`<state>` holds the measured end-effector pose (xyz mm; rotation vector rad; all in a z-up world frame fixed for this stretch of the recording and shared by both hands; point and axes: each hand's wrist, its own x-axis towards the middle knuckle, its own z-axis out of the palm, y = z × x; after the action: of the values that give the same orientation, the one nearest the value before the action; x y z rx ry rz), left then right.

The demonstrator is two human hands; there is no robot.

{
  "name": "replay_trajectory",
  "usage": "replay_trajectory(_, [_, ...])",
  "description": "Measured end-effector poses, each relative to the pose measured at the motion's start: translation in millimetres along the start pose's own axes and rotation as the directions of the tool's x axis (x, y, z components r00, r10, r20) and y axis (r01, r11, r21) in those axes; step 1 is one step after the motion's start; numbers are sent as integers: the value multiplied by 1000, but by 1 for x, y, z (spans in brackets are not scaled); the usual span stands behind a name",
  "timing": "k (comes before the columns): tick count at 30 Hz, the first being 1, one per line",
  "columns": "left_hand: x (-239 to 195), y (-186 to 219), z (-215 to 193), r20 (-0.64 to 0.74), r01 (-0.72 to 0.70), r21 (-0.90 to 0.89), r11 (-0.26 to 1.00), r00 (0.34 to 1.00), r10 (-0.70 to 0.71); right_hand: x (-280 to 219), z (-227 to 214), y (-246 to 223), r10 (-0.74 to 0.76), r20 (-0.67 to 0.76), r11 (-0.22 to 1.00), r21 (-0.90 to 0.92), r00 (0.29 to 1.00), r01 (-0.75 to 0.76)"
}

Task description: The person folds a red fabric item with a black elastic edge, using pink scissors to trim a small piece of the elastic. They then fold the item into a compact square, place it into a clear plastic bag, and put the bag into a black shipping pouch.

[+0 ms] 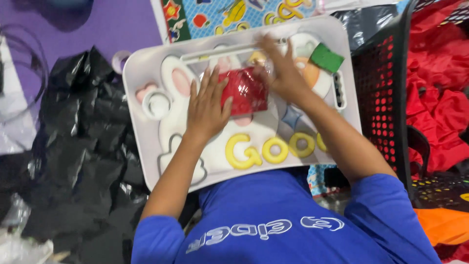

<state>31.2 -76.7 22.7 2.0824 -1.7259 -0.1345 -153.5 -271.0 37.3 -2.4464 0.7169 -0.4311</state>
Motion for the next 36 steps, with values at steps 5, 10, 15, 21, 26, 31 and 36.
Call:
replay_trajectory(5, [-4,8,-15,29,30,-81,996,999,-28,52,-77,155,-168,-645,981,-186,745,60])
replay_trajectory(10, [-16,17,-16,-16,15,32,999,1000,-14,44,-46,365,426,-535,729,-275,730,-627])
replay_trajectory(15, [-25,16,-23,-57,30,-43,999,998,-33,29,1,433,589,-234,620,-483,774,-618])
replay_trajectory(21, [-26,13,-21,-145,67,-169,983,985,-92,21,20,452,697,-226,482,-555,681,-678])
replay_trajectory(26, [-24,14,-17,-129,86,-195,977,985,-112,28,20,448,814,-189,399,-504,549,-766])
replay_trajectory(31, [-22,17,-19,-120,81,-213,974,987,-108,29,23,448,802,-241,391,-477,546,-787])
replay_trajectory(36, [-22,16,-17,-107,87,-198,976,988,-109,36,5,433,690,-451,445,-353,567,-823])
